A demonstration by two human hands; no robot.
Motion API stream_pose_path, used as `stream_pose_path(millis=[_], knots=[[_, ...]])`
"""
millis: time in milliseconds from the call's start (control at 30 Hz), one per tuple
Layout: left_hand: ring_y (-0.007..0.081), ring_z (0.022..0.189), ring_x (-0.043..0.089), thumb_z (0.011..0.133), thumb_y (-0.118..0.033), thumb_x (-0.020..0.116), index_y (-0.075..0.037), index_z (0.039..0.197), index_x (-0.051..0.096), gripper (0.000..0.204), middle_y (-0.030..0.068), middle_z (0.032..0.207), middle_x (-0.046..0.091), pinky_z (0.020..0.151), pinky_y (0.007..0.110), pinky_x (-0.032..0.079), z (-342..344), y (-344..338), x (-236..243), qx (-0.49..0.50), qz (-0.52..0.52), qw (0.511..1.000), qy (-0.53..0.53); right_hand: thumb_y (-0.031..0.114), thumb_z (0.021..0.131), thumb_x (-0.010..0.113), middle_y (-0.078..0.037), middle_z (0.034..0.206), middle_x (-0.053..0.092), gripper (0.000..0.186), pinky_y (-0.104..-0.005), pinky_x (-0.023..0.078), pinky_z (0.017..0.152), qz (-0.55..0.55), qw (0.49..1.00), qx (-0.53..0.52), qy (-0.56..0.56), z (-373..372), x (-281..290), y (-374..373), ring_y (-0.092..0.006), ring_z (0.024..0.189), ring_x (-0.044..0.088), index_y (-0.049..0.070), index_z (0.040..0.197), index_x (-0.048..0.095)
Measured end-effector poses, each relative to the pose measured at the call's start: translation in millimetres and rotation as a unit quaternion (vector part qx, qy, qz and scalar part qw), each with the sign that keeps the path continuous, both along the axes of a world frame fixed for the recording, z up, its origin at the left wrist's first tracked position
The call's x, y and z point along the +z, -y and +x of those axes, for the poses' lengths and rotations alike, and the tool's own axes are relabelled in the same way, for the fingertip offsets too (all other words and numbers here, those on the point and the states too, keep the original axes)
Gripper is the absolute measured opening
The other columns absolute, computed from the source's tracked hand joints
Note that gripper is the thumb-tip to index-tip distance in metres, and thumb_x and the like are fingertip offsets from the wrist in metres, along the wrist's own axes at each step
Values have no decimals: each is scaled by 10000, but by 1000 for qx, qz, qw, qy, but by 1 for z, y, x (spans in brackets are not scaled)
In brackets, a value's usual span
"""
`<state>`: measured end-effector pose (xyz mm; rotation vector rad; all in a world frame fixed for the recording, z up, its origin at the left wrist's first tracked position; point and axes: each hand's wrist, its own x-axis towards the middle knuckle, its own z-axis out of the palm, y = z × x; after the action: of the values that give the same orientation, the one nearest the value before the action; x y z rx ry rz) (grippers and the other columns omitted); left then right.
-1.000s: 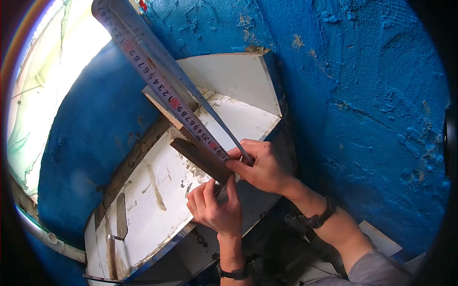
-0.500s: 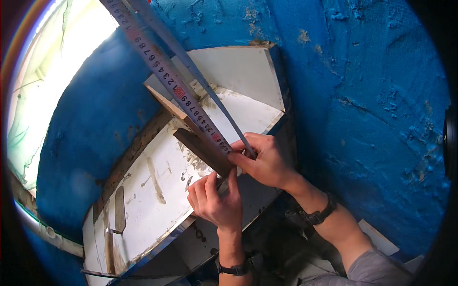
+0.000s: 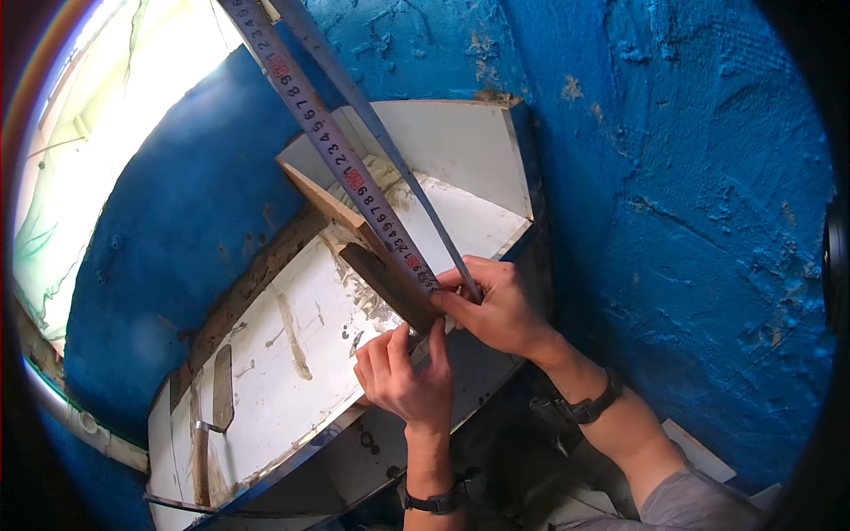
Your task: Measure and mark floor tiles for installation at a renovation site.
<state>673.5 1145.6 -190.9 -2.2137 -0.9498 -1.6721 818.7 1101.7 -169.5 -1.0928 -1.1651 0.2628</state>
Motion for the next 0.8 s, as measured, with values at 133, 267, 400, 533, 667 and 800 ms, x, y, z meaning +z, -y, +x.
stream_pose_path(millis=[133, 267, 400, 533, 667, 800], knots=[[286, 820, 614, 684, -187, 919, -57, 934, 708, 353, 84, 836, 646, 767, 402, 466, 0, 0, 0, -2, -2, 1000, 1, 87, 858, 765, -86, 787, 667, 161, -274, 469, 551, 1, 1000, -2, 4, 0, 2, 1, -106, 613, 603, -5, 989, 759], [285, 813, 615, 685, -189, 920, -56, 939, 709, 356, 85, 836, 648, 759, 399, 463, 0, 0, 1, -6, 5, 1000, 2, 83, 859, 762, -85, 782, 664, 159, -271, 467, 550, 3, 1000, -1, 7, 0, 0, -1, -100, 618, 603, -6, 990, 759], [285, 812, 617, 686, -187, 918, -56, 939, 709, 353, 84, 837, 651, 760, 399, 463, -1, 0, 1, -8, 4, 1000, 3, 84, 860, 765, -87, 786, 672, 164, -264, 476, 552, -5, 1000, -3, 1, -2, 2, 1, -93, 618, 607, -20, 987, 752], [284, 815, 618, 689, -185, 915, -56, 938, 708, 348, 84, 843, 652, 762, 401, 465, -2, 0, 1, -7, 7, 1000, 3, 79, 862, 765, -87, 794, 685, 155, -255, 483, 549, 1, 1000, -2, -9, -2, -3, -3, -84, 620, 616, -35, 965, 742], [284, 818, 615, 685, -183, 919, -55, 945, 706, 359, 82, 844, 646, 764, 404, 466, -3, 0, 2, -11, 8, 1000, 5, 80, 863, 766, -82, 785, 682, 145, -252, 481, 544, 4, 1000, 11, -21, -2, -5, -5, -78, 620, 620, -35, 948, 738], [299, 817, 593, 680, -153, 920, -57, 914, 678, 350, 84, 828, 623, 749, 404, 464, -4, 0, 1, -41, 16, 998, 36, 65, 878, 760, -61, 781, 679, 121, -244, 483, 538, -6, 998, -9, -57, -2, -3, 5, -72, 612, 622, -25, 955, 736]])
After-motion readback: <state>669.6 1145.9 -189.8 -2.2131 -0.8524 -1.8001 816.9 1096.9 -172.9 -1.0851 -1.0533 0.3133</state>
